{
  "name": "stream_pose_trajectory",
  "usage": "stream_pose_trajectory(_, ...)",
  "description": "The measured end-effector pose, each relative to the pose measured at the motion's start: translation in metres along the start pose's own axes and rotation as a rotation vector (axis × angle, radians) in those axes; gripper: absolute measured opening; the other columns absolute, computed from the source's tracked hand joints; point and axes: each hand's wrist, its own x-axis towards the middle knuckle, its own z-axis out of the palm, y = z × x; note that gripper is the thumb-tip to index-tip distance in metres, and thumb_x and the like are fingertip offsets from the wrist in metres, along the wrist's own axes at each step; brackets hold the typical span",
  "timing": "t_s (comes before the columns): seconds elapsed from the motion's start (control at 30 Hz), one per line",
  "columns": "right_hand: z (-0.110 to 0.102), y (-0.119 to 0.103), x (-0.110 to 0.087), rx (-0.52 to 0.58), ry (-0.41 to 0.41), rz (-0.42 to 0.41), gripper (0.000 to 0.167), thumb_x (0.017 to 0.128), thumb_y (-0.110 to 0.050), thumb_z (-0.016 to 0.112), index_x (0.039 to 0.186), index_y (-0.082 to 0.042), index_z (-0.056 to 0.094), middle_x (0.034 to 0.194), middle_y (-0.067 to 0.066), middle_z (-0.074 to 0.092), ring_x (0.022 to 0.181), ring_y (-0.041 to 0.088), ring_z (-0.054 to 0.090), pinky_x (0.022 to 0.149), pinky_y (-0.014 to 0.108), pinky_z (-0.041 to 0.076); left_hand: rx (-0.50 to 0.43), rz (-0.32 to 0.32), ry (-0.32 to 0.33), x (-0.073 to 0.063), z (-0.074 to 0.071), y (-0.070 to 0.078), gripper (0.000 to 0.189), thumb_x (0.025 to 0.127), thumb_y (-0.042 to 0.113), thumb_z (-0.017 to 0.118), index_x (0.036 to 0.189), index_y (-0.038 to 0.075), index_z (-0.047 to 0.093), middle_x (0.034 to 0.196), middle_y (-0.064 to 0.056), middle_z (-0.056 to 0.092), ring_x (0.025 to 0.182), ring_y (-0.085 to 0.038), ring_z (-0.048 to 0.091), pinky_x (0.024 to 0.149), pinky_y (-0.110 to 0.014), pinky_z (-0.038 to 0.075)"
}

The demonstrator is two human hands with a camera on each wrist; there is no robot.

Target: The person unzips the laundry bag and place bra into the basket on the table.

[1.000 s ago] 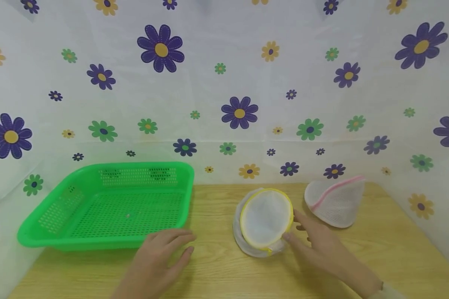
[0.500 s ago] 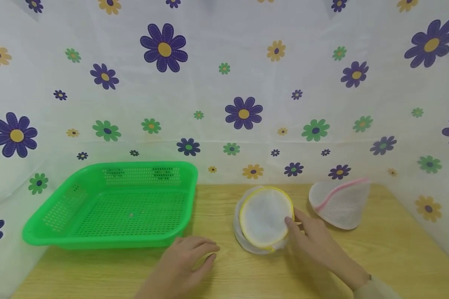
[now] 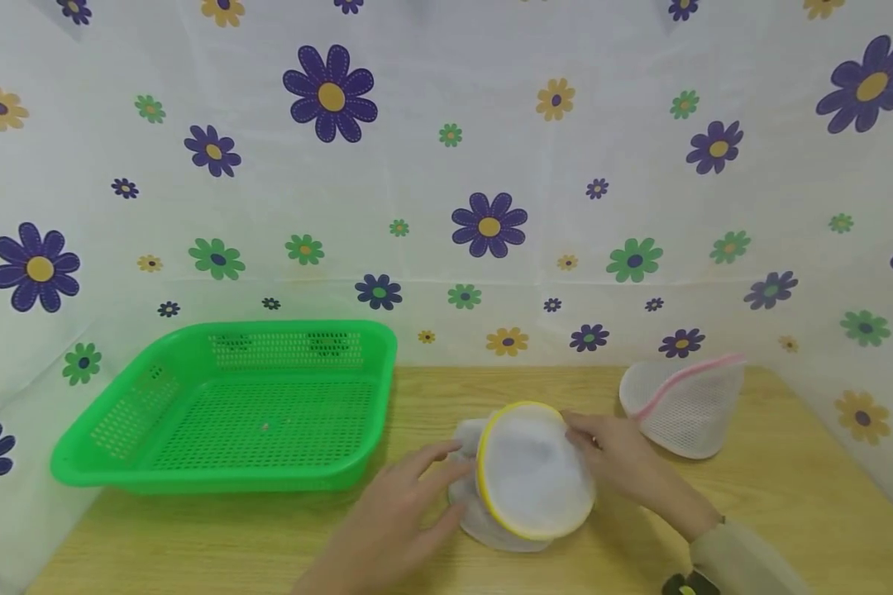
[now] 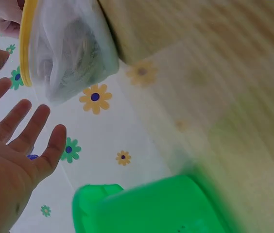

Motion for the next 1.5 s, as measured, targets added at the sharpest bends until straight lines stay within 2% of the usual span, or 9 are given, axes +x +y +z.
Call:
stream_pose_trajectory(0.1,0.001,-0.003,0.003,-0.007,-0.009,-0.034,0.034,0.100,-0.012,0.060,0.131,0.002,0.066,0.121,0.023,0.073,0.105,0.035,0.072,0.086,0.045,0.060,-0.004,-0.020,-0.076,0.011,0.002,0.004,0.054,0.090,0.039,0.076,0.141,0.030,0.060,0.151,-0.002,0.055,0.135,-0.020,0.056,0.098,-0.050,0.053)
stream_pose_trajectory(0.27,0.002,-0.008,0.006,0.023,0.019,-0.048,0.035,0.098,-0.012,0.065,0.132,-0.001,0.067,0.101,0.012,0.076,0.078,0.011,0.064,0.065,0.024,0.053,0.073,-0.037,-0.275,0.026,0.007,0.007,0.069,0.085,0.059,0.074,0.146,0.033,0.054,0.161,0.000,0.044,0.143,-0.027,0.048,0.103,-0.055,0.048)
stream_pose_trajectory(0.43,0.002,-0.009,-0.003,0.095,0.055,-0.035,0.035,0.098,-0.004,0.061,0.132,0.002,0.065,0.105,0.013,0.076,0.089,0.020,0.074,0.072,0.025,0.060,0.101,-0.057,-0.367,0.028,0.007,0.006,0.079,0.081,0.064,0.076,0.147,0.028,0.055,0.154,-0.009,0.052,0.134,-0.030,0.055,0.104,-0.053,0.050)
stream_pose_trajectory(0.6,-0.001,-0.007,-0.017,0.138,0.018,-0.038,0.035,0.099,-0.001,0.056,0.133,0.002,0.064,0.116,0.015,0.076,0.105,0.028,0.074,0.081,0.034,0.062,0.042,-0.110,-0.412,0.025,0.001,0.004,0.071,0.088,0.061,0.070,0.148,0.027,0.055,0.147,-0.013,0.057,0.127,-0.032,0.058,0.103,-0.050,0.053)
stream_pose_trajectory(0.83,0.002,0.000,-0.023,0.082,-0.041,-0.051,0.035,0.098,-0.005,0.060,0.132,0.004,0.065,0.118,0.014,0.075,0.095,0.020,0.074,0.076,0.029,0.061,-0.048,-0.208,-0.568,0.021,-0.004,0.005,0.085,0.082,0.058,0.078,0.156,0.037,0.041,0.161,-0.011,0.042,0.129,-0.032,0.051,0.097,-0.050,0.055)
stream_pose_trajectory(1.03,0.007,0.001,-0.016,0.039,0.016,-0.061,0.029,0.095,-0.003,0.062,0.122,0.005,0.070,0.099,0.010,0.078,0.081,0.013,0.072,0.069,0.026,0.059,-0.078,-0.206,-0.556,0.017,-0.001,0.005,0.073,0.091,0.056,0.069,0.156,0.037,0.041,0.160,-0.012,0.045,0.133,-0.040,0.053,0.101,-0.055,0.053)
stream_pose_trajectory(1.13,0.009,0.001,-0.012,0.027,0.055,-0.074,0.015,0.095,-0.001,0.061,0.103,-0.001,0.074,0.083,0.002,0.074,0.069,0.003,0.062,0.062,0.020,0.053,-0.079,-0.206,-0.523,0.018,0.003,0.006,0.064,0.097,0.061,0.057,0.154,0.034,0.045,0.156,-0.013,0.050,0.128,-0.037,0.057,0.100,-0.053,0.053)
stream_pose_trajectory(1.23,0.010,0.002,-0.010,0.002,0.087,-0.085,0.016,0.095,0.000,0.060,0.087,-0.008,0.071,0.072,-0.004,0.065,0.064,-0.001,0.050,0.057,0.018,0.045,-0.061,-0.193,-0.496,0.020,0.006,0.009,0.061,0.100,0.061,0.048,0.153,0.030,0.049,0.152,-0.015,0.054,0.120,-0.033,0.061,0.097,-0.049,0.055)
stream_pose_trajectory(1.5,0.011,0.009,-0.009,-0.013,0.058,-0.117,0.023,0.092,0.006,0.057,0.082,-0.013,0.064,0.071,-0.006,0.063,0.066,-0.002,0.051,0.058,0.019,0.045,0.117,-0.161,-0.467,0.021,0.013,0.018,0.063,0.102,0.066,0.036,0.149,0.027,0.052,0.136,-0.008,0.064,0.100,-0.026,0.063,0.080,-0.040,0.059)
